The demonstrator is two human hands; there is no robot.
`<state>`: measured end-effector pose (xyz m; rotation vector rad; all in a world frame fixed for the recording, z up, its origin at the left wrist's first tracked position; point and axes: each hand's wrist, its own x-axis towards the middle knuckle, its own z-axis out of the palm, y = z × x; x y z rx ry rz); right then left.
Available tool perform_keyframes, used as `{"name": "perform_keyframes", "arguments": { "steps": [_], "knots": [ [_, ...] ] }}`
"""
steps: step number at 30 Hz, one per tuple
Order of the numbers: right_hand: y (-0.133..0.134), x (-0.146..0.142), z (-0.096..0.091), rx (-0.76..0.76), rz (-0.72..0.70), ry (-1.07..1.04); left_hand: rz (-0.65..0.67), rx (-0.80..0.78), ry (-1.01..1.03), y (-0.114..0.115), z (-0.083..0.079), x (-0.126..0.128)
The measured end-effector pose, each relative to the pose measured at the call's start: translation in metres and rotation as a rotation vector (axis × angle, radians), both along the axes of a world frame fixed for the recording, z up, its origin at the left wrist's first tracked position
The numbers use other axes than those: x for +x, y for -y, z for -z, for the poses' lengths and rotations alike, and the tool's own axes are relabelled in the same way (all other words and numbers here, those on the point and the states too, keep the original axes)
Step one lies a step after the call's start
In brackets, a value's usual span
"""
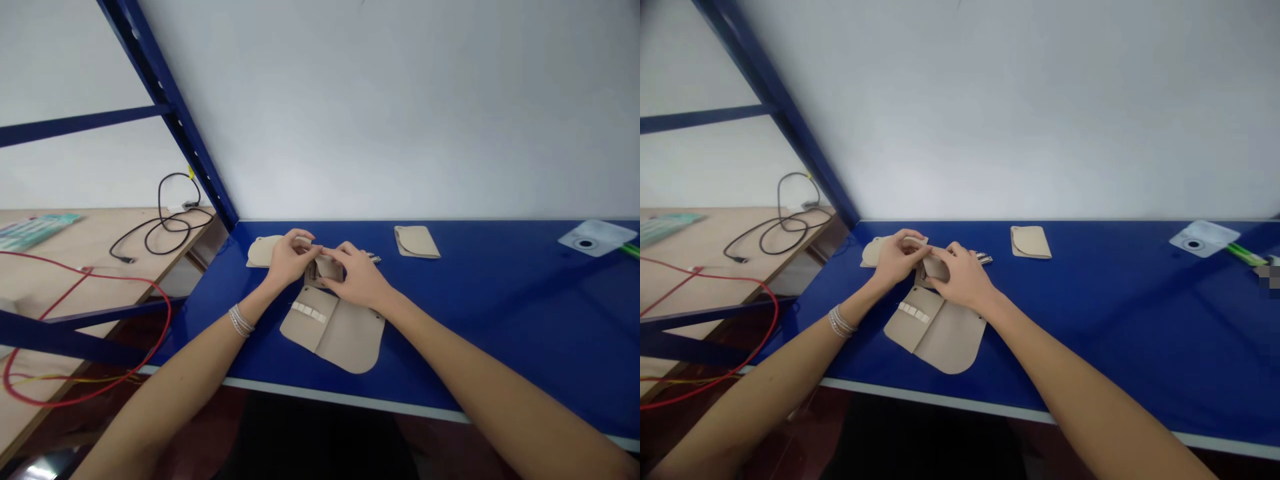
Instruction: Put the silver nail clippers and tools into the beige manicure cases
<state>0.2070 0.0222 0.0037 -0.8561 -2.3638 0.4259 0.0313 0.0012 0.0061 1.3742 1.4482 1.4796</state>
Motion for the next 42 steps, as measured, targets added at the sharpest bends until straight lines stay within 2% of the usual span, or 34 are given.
{"name": "perform_keyframes", "arguments": {
  "steps": [3, 8, 12, 15, 18, 20, 23, 27, 29, 32, 36, 39, 42],
  "knots": [
    [-0.001, -0.003, 0.002, 0.011, 0.017, -0.074, 0.01, -0.003, 0.017, 0.0, -0.001, 0.001],
    [-0.011, -0.001, 0.005, 0.028, 0.249, -0.176, -0.115, 0.031, -0.087, -0.001, -0.001, -0.003],
    [-0.014, 0.001, 0.003, -0.025, 0.357, -0.294, -0.133, 0.012, -0.212, -0.001, 0.0, -0.004],
    [-0.01, 0.001, -0.002, -0.068, 0.349, -0.391, 0.003, -0.076, -0.231, 0.002, -0.001, -0.001],
    [-0.004, 0.0, -0.005, -0.102, 0.281, -0.457, 0.244, -0.221, -0.084, 0.004, -0.003, 0.004],
    [-0.001, -0.001, -0.005, -0.108, 0.249, -0.473, 0.333, -0.259, 0.007, 0.006, -0.004, 0.006],
    [-0.002, -0.003, -0.001, -0.15, 0.256, -0.514, 0.361, -0.262, 0.077, 0.006, -0.004, 0.007],
    [-0.011, -0.003, 0.008, -0.317, 0.321, -0.612, 0.318, -0.257, 0.155, 0.003, -0.003, 0.004],
    [-0.016, -0.001, 0.012, -0.348, 0.36, -0.6, 0.29, -0.23, 0.178, 0.001, -0.002, 0.002],
    [-0.021, 0.004, 0.012, -0.246, 0.46, -0.553, 0.222, -0.184, 0.199, -0.002, 0.001, -0.001],
    [-0.02, 0.01, 0.003, 0.083, 0.51, -0.433, 0.185, -0.176, 0.241, -0.002, 0.002, -0.001],
    [-0.014, 0.01, -0.007, 0.209, 0.417, -0.362, 0.217, -0.171, 0.251, 0.001, -0.001, 0.002],
    [-0.008, 0.008, -0.012, 0.176, 0.288, -0.369, 0.276, -0.181, 0.227, 0.004, -0.004, 0.006]
  ]
}}
